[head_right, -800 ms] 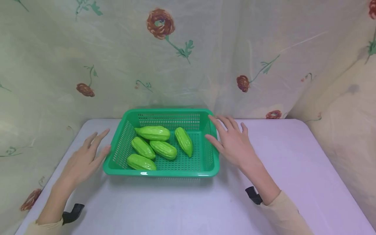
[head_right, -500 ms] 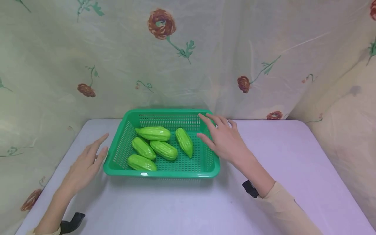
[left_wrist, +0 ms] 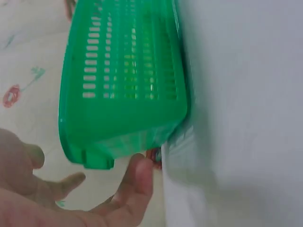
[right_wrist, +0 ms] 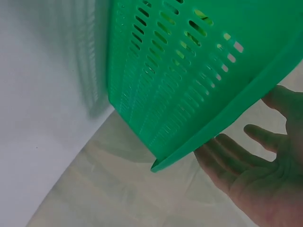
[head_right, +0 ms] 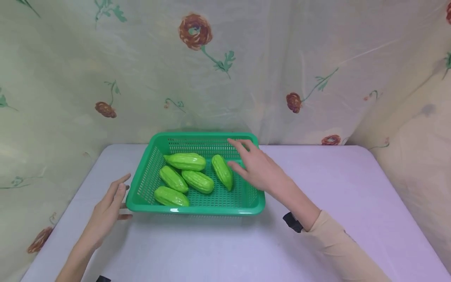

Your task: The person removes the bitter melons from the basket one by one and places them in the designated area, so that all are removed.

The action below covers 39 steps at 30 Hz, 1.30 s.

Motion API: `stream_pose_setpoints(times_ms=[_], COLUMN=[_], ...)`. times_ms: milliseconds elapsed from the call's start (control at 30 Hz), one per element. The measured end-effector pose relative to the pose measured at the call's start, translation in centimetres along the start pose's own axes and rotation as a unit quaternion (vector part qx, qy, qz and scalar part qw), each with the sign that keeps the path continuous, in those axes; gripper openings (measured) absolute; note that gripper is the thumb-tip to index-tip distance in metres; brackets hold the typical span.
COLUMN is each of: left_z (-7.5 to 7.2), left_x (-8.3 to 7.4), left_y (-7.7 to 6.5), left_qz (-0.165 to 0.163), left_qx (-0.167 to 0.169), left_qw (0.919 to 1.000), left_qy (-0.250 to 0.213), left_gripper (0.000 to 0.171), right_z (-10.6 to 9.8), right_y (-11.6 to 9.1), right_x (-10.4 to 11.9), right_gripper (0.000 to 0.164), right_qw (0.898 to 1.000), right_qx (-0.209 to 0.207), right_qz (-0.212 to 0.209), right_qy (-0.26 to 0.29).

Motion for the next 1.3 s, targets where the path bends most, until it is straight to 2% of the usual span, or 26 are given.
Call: stream_pose_setpoints(times_ms=[167,333,433,667,867,1033,1300], left_z=[0.7,1.4,1.8,2.7,2.8,3.0,3.6], left_x=[0.3,0.3,0.1,-0.1,-0.2,-0.2,-0.4], left_y=[-0.5,-0.8,-1.2,-1.5,-1.6,-1.6,-1.4], left_qz=[-0.052,-0.084,-0.101,-0.111,-0.106,-0.106,-0.130], left_qx=[-0.006,-0.014,-0.022,-0.038,-0.043,-0.047,-0.064], left_qw=[0.9942,0.9815,0.9744,0.9707,0.9710,0.9679,0.9539], left_qy=[-0.094,-0.172,-0.200,-0.210,-0.210,-0.223,-0.263], left_gripper=[0.062,0.060,0.059,0.061,0.052,0.046,0.045], right_z=[0.4,0.7,0.9,1.1,1.2,1.2,1.1], right_y=[0.1,0.0,-0.1,-0.2,0.0,0.1,0.5], right_x=[-0.1,-0.1,-0.1,-0.1,0.2,0.4,0.9], right_gripper=[0.071,0.071,0.071,0.071,0.072,0.071,0.069], right_qw=[1.000,1.000,1.000,1.000,1.000,0.999,0.999], right_qx=[0.008,0.003,0.002,0.013,0.022,0.028,0.041], right_qz=[0.002,-0.001,-0.004,-0.001,-0.010,-0.015,-0.024], right_qy=[0.007,0.007,0.011,0.010,0.007,-0.001,0.002])
Point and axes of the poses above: each hand's wrist, its own y-axis towards the middle knuckle, its own z-axis out of the palm, x = y × z, the point moved 1 cm from there along y, towards the middle knuckle, and after that the axes turned 11 degrees about z, right-handed, at the moved point
